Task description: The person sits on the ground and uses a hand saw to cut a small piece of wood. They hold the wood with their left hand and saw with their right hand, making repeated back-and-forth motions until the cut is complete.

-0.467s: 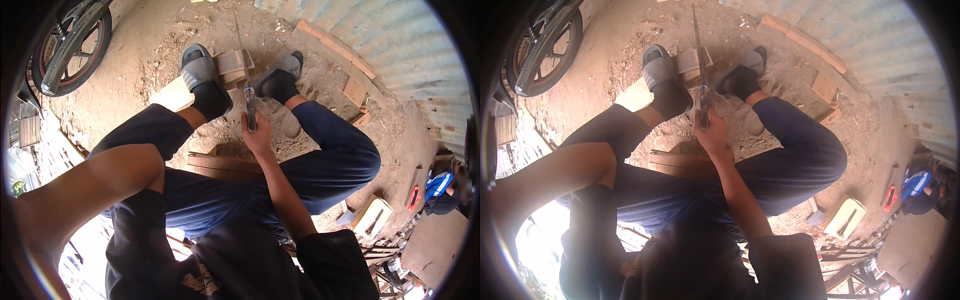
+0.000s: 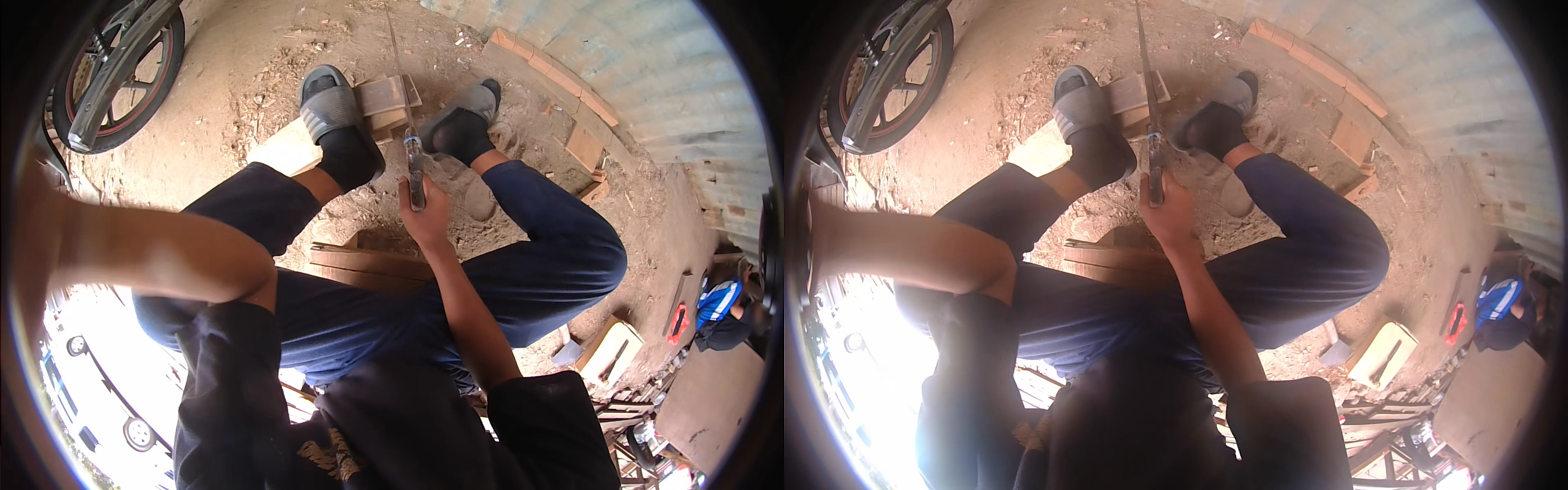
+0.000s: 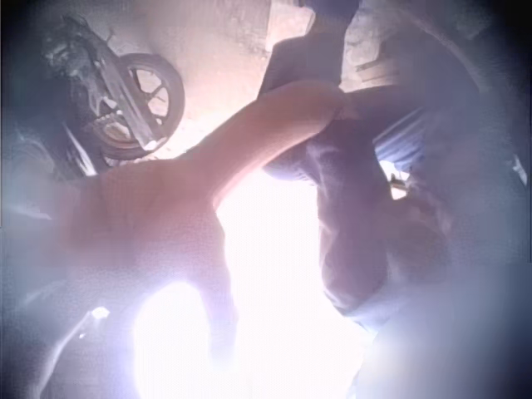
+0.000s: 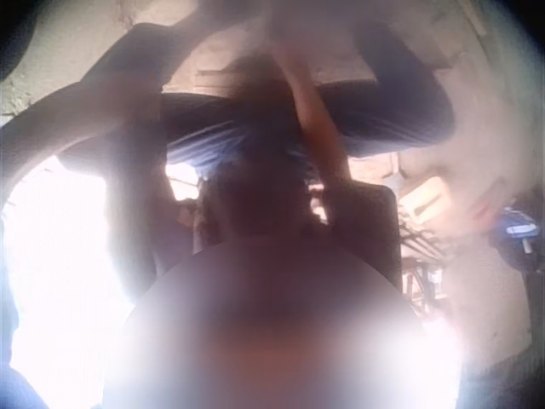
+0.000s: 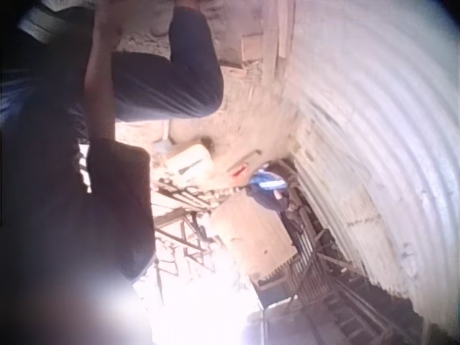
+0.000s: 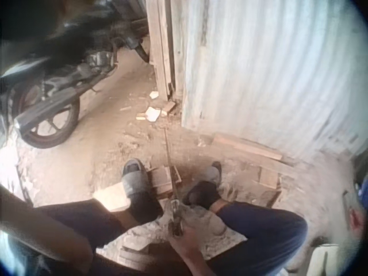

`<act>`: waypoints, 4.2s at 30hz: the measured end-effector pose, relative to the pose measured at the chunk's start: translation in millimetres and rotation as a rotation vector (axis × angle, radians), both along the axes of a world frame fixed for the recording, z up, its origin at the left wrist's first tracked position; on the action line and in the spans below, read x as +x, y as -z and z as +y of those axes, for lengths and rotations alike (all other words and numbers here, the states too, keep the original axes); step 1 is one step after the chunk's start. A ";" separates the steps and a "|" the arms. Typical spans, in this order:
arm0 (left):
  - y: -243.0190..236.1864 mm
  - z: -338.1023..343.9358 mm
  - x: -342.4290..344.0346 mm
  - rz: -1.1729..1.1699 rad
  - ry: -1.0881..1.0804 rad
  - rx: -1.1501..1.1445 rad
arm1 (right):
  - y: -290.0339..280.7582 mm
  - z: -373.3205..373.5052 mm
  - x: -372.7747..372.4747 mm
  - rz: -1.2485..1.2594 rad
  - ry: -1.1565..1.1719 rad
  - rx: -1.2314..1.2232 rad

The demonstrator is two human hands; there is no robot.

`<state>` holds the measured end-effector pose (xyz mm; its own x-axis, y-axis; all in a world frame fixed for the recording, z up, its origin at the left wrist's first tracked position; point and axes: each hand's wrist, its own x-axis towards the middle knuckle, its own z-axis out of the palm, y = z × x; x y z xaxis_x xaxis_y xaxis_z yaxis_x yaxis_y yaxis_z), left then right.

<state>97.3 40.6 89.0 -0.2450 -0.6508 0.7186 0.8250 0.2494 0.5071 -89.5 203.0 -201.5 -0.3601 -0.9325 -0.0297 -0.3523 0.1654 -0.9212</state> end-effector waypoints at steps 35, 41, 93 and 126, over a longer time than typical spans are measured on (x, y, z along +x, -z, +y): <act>393.1 -122.5 -139.6 -1.607 -1.116 0.815 | -95.2 24.8 -44.9 0.014 -0.100 0.304; 395.5 -124.6 -140.3 -1.806 -1.119 0.630 | -99.4 32.9 -59.8 -0.038 -0.093 0.286; 415.2 -112.0 -129.7 -2.050 -0.914 0.222 | -43.7 -3.0 -19.3 -0.050 -0.029 0.238; 426.7 -118.2 -133.4 -2.115 -0.981 0.075 | -103.7 38.9 -38.2 0.012 -0.062 0.256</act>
